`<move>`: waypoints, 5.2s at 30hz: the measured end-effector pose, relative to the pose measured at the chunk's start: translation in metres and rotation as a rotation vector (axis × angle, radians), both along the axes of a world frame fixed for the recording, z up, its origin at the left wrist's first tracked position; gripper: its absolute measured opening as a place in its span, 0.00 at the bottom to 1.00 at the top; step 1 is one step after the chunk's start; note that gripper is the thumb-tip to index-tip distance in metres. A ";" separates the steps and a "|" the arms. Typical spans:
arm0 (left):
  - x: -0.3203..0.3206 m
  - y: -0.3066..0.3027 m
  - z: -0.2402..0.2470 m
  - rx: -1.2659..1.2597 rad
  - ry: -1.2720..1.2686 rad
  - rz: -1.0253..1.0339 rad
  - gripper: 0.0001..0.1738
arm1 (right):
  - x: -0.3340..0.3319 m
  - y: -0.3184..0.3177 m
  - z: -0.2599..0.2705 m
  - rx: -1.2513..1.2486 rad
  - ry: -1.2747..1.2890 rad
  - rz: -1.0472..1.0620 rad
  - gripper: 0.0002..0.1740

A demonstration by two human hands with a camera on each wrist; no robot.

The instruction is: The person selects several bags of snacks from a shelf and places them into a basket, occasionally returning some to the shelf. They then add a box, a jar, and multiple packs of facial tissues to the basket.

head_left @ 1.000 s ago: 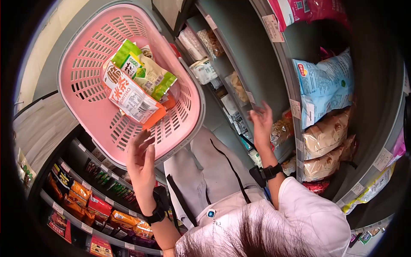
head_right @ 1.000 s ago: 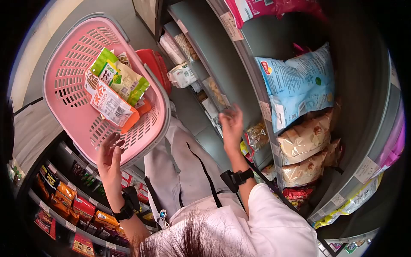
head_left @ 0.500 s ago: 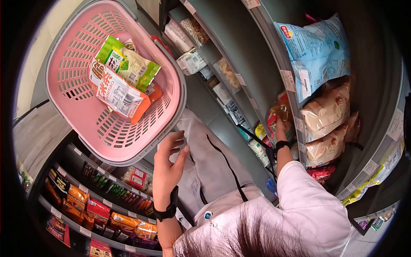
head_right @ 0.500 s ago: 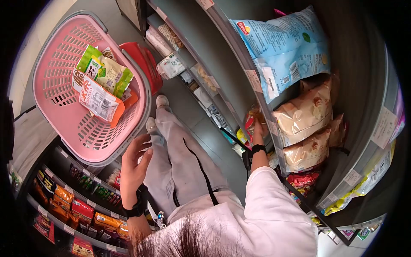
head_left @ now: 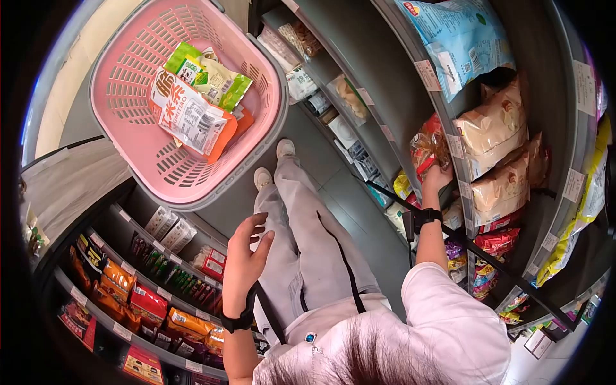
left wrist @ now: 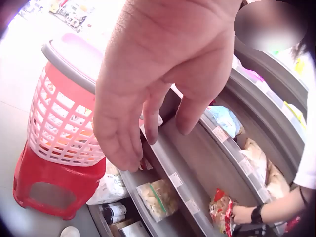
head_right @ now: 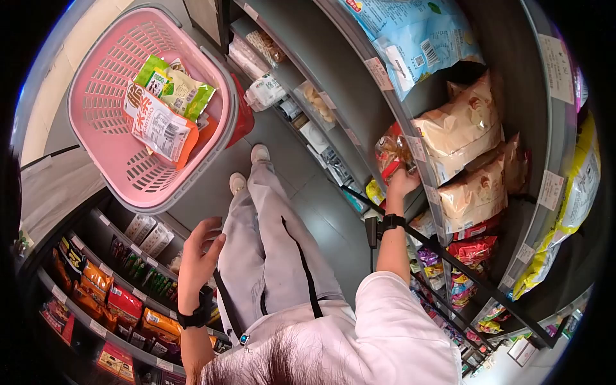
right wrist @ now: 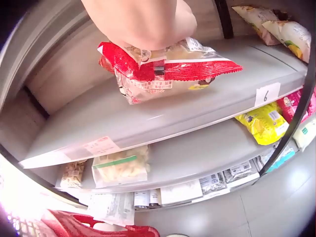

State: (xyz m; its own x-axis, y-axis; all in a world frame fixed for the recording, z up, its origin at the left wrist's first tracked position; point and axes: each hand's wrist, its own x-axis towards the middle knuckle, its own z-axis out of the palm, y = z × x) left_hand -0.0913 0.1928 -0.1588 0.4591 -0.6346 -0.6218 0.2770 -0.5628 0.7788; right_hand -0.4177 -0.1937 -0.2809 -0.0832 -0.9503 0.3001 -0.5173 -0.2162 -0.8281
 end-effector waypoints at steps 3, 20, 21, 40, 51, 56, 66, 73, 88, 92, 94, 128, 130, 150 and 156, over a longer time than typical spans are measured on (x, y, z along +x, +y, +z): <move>-0.010 0.010 0.001 0.014 0.003 -0.038 0.18 | 0.039 0.034 0.042 0.074 0.157 0.078 0.18; -0.031 -0.013 0.125 -0.374 0.138 0.500 0.47 | 0.216 0.244 0.244 0.356 -0.017 0.971 0.18; -0.030 -0.013 0.125 -0.409 0.042 0.504 0.47 | 0.222 0.244 0.252 0.287 0.013 1.028 0.18; 0.003 -0.018 0.127 -0.656 0.563 0.804 0.28 | 0.250 0.174 0.236 1.928 -0.465 1.208 0.34; 0.020 0.010 0.112 -0.439 0.599 0.489 0.39 | 0.281 0.178 0.218 1.653 -0.430 1.339 0.34; 0.061 0.028 0.082 -0.501 0.604 0.634 0.32 | 0.334 0.186 0.192 1.822 -0.456 1.193 0.23; 0.135 0.016 0.023 0.007 0.210 0.542 0.39 | 0.394 0.177 0.134 0.963 0.227 1.250 0.26; 0.124 0.024 0.017 0.115 0.074 0.260 0.24 | 0.331 0.167 0.109 1.137 0.158 1.080 0.13; 0.019 0.007 0.017 0.079 0.183 0.127 0.18 | 0.094 0.148 0.072 1.237 0.070 0.500 0.17; -0.036 0.001 -0.002 0.109 0.198 0.183 0.16 | 0.033 0.127 0.036 1.029 0.081 0.252 0.27; -0.073 -0.001 -0.017 0.101 0.250 0.224 0.15 | -0.001 0.105 0.021 0.942 0.073 0.158 0.30; -0.158 -0.065 -0.149 0.092 0.218 0.198 0.15 | -0.071 -0.122 -0.082 0.503 0.025 -0.301 0.31; -0.156 -0.062 -0.147 0.109 0.223 0.189 0.15 | -0.057 -0.112 -0.061 0.591 -0.169 -0.213 0.24; -0.150 -0.075 -0.081 -0.266 0.716 0.377 0.29 | -0.008 0.102 0.039 1.286 -0.731 0.240 0.28; -0.153 -0.050 -0.056 -0.225 0.619 0.421 0.25 | 0.021 0.180 0.060 1.570 -0.356 0.768 0.26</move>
State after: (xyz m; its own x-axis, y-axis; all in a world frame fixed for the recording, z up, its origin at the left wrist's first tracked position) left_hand -0.2447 0.1429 -0.2151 0.3006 -0.6255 -0.7200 0.8533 -0.1608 0.4959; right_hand -0.3971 -0.0134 -0.2207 0.6211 -0.1518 -0.7689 -0.4576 0.7263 -0.5129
